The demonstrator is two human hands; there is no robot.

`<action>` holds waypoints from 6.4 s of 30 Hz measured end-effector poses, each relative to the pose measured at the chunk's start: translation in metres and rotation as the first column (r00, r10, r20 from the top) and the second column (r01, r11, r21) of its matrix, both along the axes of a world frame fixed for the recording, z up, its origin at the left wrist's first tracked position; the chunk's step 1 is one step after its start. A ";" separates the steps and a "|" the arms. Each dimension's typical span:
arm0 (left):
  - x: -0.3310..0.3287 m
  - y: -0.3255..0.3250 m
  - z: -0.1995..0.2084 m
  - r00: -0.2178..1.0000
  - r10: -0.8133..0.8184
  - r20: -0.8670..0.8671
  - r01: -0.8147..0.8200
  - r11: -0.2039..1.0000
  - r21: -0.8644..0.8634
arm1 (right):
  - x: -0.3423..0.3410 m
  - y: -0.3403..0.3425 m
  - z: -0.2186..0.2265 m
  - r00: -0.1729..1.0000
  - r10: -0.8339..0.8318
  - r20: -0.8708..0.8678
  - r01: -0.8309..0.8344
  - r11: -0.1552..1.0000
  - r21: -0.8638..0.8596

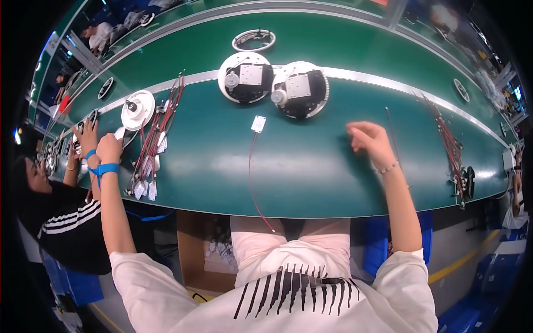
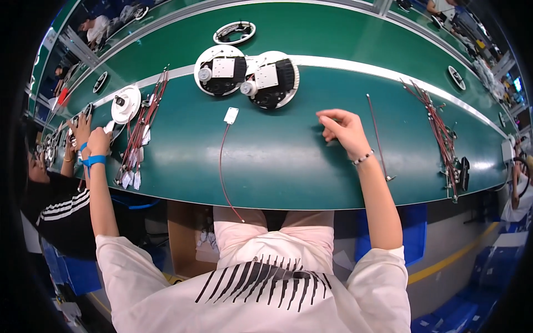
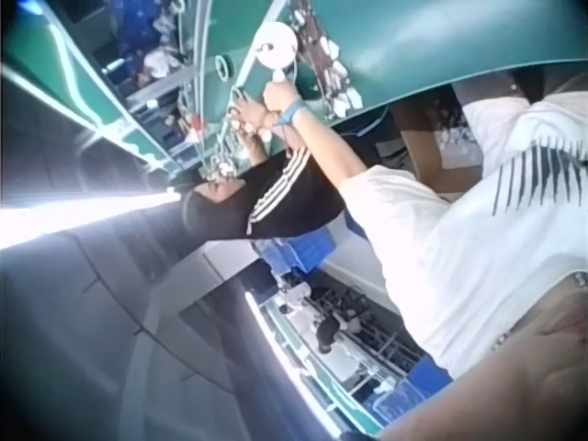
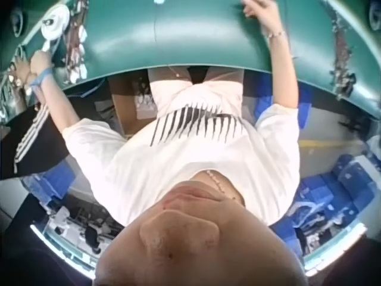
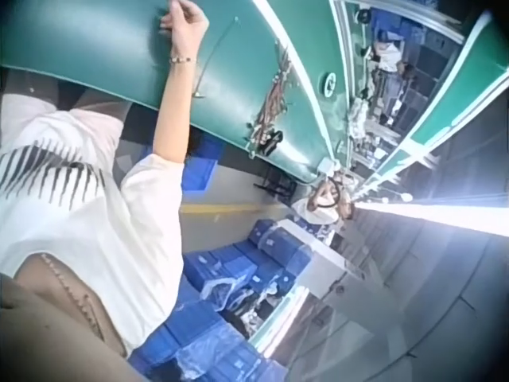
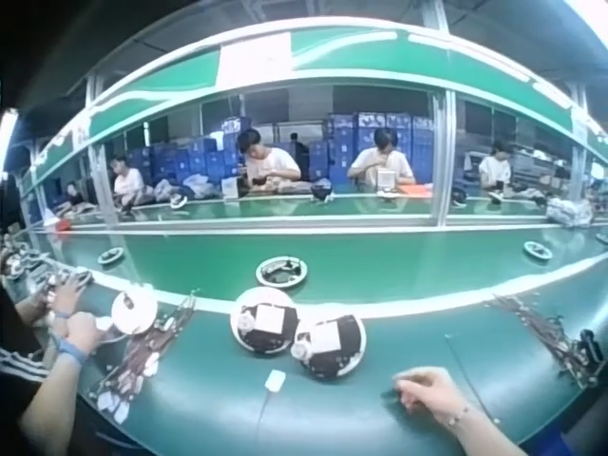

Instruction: Assembling electronic components by connecting wires to circular base plates on a factory assembly line.

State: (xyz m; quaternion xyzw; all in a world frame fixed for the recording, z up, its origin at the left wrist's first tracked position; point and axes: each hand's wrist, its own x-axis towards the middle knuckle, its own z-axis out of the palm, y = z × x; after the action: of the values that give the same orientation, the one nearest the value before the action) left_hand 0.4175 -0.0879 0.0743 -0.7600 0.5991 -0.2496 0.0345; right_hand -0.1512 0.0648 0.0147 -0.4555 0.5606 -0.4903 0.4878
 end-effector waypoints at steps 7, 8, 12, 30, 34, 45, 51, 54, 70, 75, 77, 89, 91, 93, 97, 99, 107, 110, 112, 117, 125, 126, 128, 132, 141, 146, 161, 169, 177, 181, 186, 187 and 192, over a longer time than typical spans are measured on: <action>-0.199 0.075 0.016 0.189 -0.971 -0.145 0.972 0.206 -0.113 | 0.010 -0.002 0.000 0.789 -0.214 -0.575 -0.026 0.925 -0.380; -0.222 0.097 -0.002 0.114 -0.973 -0.201 0.990 0.129 -0.061 | 0.013 0.002 0.003 0.754 -0.251 -0.608 -0.009 0.921 -0.391; -0.248 0.130 -0.031 0.015 -0.850 -0.526 0.989 -0.067 0.135 | -0.021 0.014 0.001 0.271 -0.642 -0.717 0.038 0.752 -0.658; -0.327 0.199 -0.020 -0.537 -0.163 -0.828 0.679 0.499 -0.539 | 0.027 0.091 0.039 0.863 -0.466 -0.195 0.315 0.798 -0.514; -0.378 0.202 -0.010 -0.400 -0.498 -0.769 0.701 0.374 -0.607 | 0.087 0.092 0.044 0.939 -0.260 0.225 0.338 0.818 -0.466; -0.373 0.145 -0.016 -0.346 -0.714 -0.609 0.794 0.123 -0.595 | 0.078 0.083 0.024 0.803 -0.401 0.441 0.581 0.693 -0.427; -0.371 -0.007 -0.025 -0.011 -0.850 -0.526 0.659 0.390 -0.644 | 0.056 0.081 0.022 0.687 -0.350 0.637 0.559 0.814 -0.155; -0.373 -0.050 -0.030 0.009 -0.695 -0.719 0.736 0.491 -0.466 | 0.051 0.086 0.024 0.747 -0.367 0.555 0.516 0.846 -0.135; -0.395 0.087 -0.028 -0.158 -0.392 -0.906 0.939 0.224 -0.260 | 0.020 0.024 0.022 0.719 -0.656 -0.230 0.331 0.614 -0.716; -0.396 0.100 -0.026 -0.095 -0.509 -0.856 0.956 0.193 -0.221 | 0.027 0.030 0.020 0.603 -0.651 -0.460 0.206 0.685 -0.699; -0.397 0.095 -0.037 -0.248 -0.781 -0.574 0.892 0.047 -0.450 | 0.030 0.031 0.021 0.614 -0.645 -0.454 0.220 0.693 -0.687; -0.385 0.092 -0.059 -0.283 0.012 -0.959 0.912 0.313 -0.265 | 0.033 0.035 0.023 0.609 -0.666 -0.432 0.189 0.650 -0.736; -0.389 0.093 -0.064 -0.524 -0.119 -0.843 0.766 0.368 -0.527 | 0.035 0.036 0.027 0.632 -0.638 -0.440 0.150 0.657 -0.738; -0.389 0.094 -0.068 -0.560 -0.143 -0.816 0.721 0.400 -0.565 | 0.041 0.033 0.030 0.632 -0.644 -0.432 0.141 0.643 -0.753; -0.385 0.092 -0.070 -0.497 -0.253 -0.830 0.739 0.378 -0.557 | 0.045 0.029 0.037 0.622 -0.537 -0.570 0.024 0.741 -0.671; -0.386 0.094 -0.067 -0.510 -0.213 -0.833 0.721 0.423 -0.549 | 0.043 0.026 0.040 0.613 -0.492 -0.618 -0.001 0.782 -0.623; -0.386 0.096 -0.066 -0.559 -0.101 -0.823 0.686 0.503 -0.527 | 0.037 0.028 0.046 0.624 -0.453 -0.636 0.032 0.829 -0.559; -0.384 0.093 -0.069 -0.535 -0.137 -0.834 0.692 0.495 -0.525 | 0.045 0.026 0.044 0.587 -0.447 -0.675 0.005 0.835 -0.550; -0.384 0.092 -0.070 -0.538 -0.142 -0.831 0.677 0.514 -0.527 | 0.048 0.022 0.044 0.569 -0.446 -0.691 -0.018 0.833 -0.553; -0.383 0.083 -0.069 -0.654 0.133 -0.745 0.614 0.669 -0.419 | 0.044 0.021 0.050 0.452 -0.370 -0.812 -0.049 0.898 -0.437; -0.384 0.086 -0.064 -0.672 0.133 -0.728 0.584 0.701 -0.411 | 0.045 0.018 0.053 0.459 -0.331 -0.824 -0.060 0.914 -0.401; -0.384 0.087 -0.063 -0.694 0.123 -0.709 0.561 0.710 -0.425 | 0.046 0.017 0.052 0.456 -0.337 -0.824 -0.060 0.912 -0.406; -0.385 0.084 -0.066 -0.719 0.089 -0.690 0.497 0.760 -0.419 | 0.047 0.016 0.052 0.453 -0.345 -0.822 -0.060 0.908 -0.414; -0.376 0.077 -0.069 -0.715 0.081 -0.694 0.529 0.712 -0.462 | 0.047 0.016 0.055 0.462 -0.318 -0.828 -0.067 0.919 -0.390; -0.383 0.094 -0.071 -0.542 -0.328 -0.774 0.562 0.543 -0.624 | 0.060 0.010 0.059 0.389 -0.308 -0.868 -0.121 0.917 -0.380; -0.373 0.093 -0.064 -0.525 -0.388 -0.757 0.542 0.533 -0.649 | 0.068 -0.001 0.054 0.476 -0.262 -0.840 -0.183 0.904 -0.386; -0.356 0.085 -0.038 -0.152 0.221 -0.963 0.960 0.264 -0.091 | 0.047 0.054 0.062 0.748 -0.218 -0.627 -0.050 0.924 -0.380; -0.368 0.096 -0.056 -0.317 0.154 -0.936 0.914 0.314 -0.258 | 0.067 0.054 0.057 0.621 -0.122 -0.774 -0.177 0.940 -0.290; -0.372 0.108 -0.054 -0.420 0.444 -0.792 0.869 0.448 -0.210 | 0.074 0.044 0.063 0.537 -0.094 -0.838 -0.280 0.918 -0.282; -0.373 0.110 -0.053 -0.405 0.411 -0.816 0.872 0.442 -0.210 | 0.078 0.037 0.065 0.378 -0.050 -0.924 -0.316 0.931 -0.180; -0.366 0.101 -0.060 -0.431 0.611 -0.664 0.893 0.394 -0.218 | 0.069 0.036 0.060 0.311 -0.156 -0.937 -0.251 0.938 -0.239; -0.365 0.100 -0.057 -0.415 0.661 -0.625 0.903 0.385 -0.193 | 0.063 0.035 0.059 0.309 -0.157 -0.938 -0.249 0.939 -0.239; -0.363 0.092 -0.064 -0.346 0.498 -0.796 0.935 0.252 -0.249 | 0.055 0.034 0.054 0.459 -0.206 -0.864 -0.286 0.887 -0.363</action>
State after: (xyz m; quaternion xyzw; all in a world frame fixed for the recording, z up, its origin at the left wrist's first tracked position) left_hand 0.0540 0.0038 0.0107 -0.1716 0.6051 0.7629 -0.1494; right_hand -0.0963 0.0988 0.0689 -0.7577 0.5863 -0.2863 0.0131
